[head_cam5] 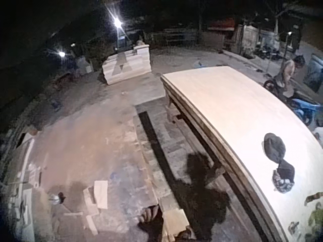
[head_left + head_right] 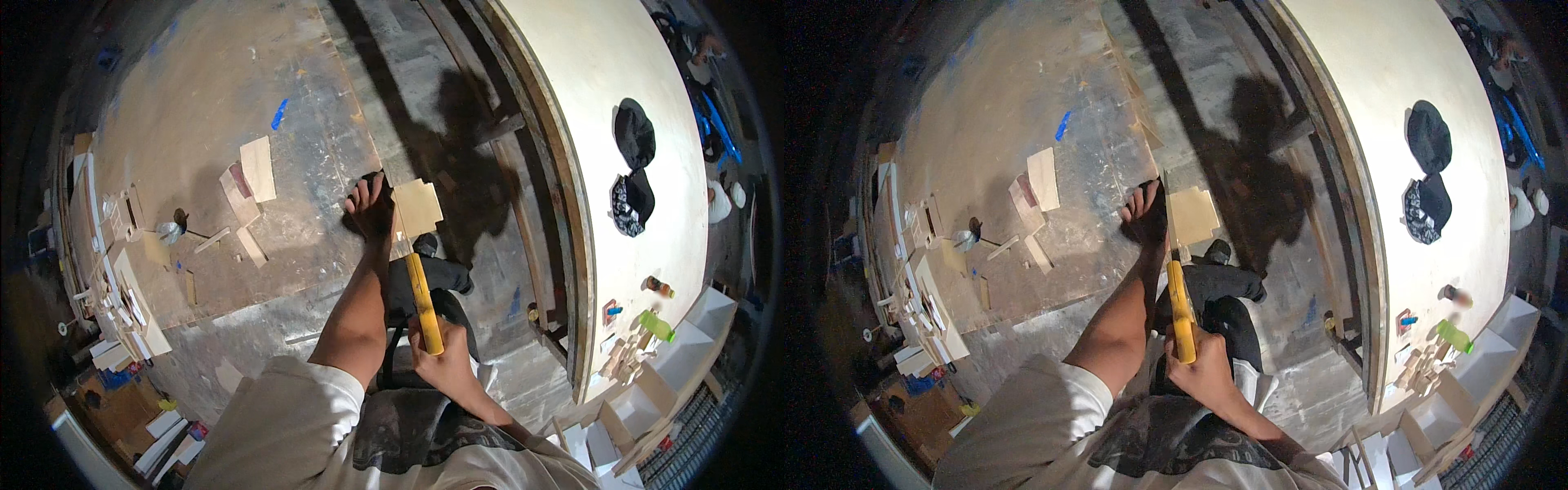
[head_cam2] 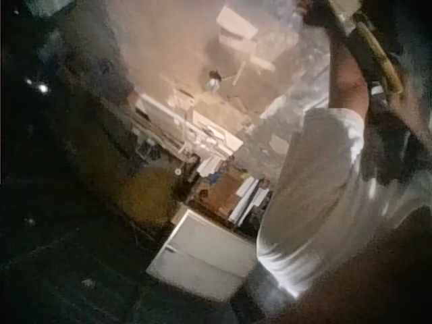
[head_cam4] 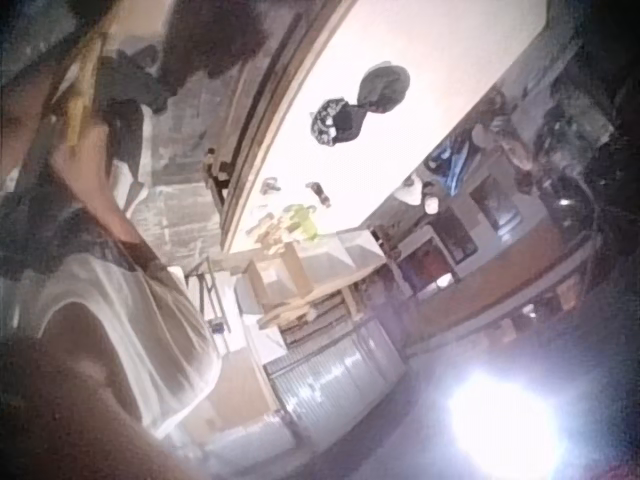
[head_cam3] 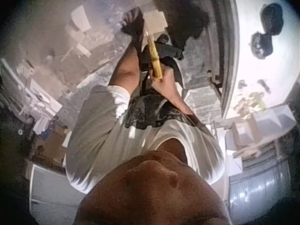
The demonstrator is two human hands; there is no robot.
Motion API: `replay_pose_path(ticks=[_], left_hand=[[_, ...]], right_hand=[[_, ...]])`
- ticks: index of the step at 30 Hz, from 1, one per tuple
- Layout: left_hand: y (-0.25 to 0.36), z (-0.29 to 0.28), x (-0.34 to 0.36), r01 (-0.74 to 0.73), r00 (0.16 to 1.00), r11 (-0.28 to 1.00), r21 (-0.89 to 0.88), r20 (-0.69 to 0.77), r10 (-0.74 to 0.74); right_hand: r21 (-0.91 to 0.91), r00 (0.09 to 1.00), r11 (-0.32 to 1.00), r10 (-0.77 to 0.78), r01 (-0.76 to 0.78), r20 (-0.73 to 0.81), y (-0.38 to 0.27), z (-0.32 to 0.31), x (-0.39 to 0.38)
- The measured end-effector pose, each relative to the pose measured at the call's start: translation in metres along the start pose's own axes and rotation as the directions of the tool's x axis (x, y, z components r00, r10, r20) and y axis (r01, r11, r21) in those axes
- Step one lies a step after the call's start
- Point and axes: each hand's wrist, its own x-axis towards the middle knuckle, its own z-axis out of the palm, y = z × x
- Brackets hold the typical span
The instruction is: The person saws a small piece of wood using a hand saw on a workbench.
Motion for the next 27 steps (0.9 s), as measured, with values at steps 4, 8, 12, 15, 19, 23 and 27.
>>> replay_pose_path(ticks=[4, 8, 12, 15, 19, 23, 27], left_hand=[[0.0, 0.001, 0.0, 0.01, 0.997, 1.0, 0.029, 0.073, -0.012], [0.006, -0.002, 0.004, 0.039, 0.999, 0.998, 0.054, -0.035, -0.037], [0.004, -0.002, 0.003, 0.063, 0.996, 0.996, -0.059, -0.06, -0.066], [0.01, -0.01, 0.004, 0.11, 0.994, 0.987, -0.121, 0.023, -0.108], [0.004, -0.001, 0.003, 0.143, 0.989, 0.981, -0.13, -0.025, -0.147], [0.008, -0.004, 0.003, 0.168, 0.985, 0.981, -0.099, -0.004, -0.17], [0.006, -0.001, 0.003, 0.161, 0.984, 0.977, -0.138, -0.054, -0.17]], right_hand=[[0.008, 0.994, 0.994, 0.111, -0.111, 0.005, -0.004, -0.008, 0.0], [0.008, 0.998, 0.999, 0.031, -0.031, -0.051, 0.006, -0.019, 0.002], [0.02, 0.999, 0.999, 0.028, -0.028, -0.02, 0.02, -0.022, -0.005], [-0.02, 1.0, 1.0, 0.016, -0.017, -0.022, 0.031, -0.025, -0.01], [-0.245, 0.941, 0.91, -0.338, 0.333, 0.024, 0.028, -0.035, -0.036], [-0.036, 0.92, 0.953, -0.299, 0.3, -0.254, 0.007, -0.049, -0.041], [-0.021, 0.958, 0.993, -0.118, 0.117, -0.261, 0.014, -0.052, -0.008]])
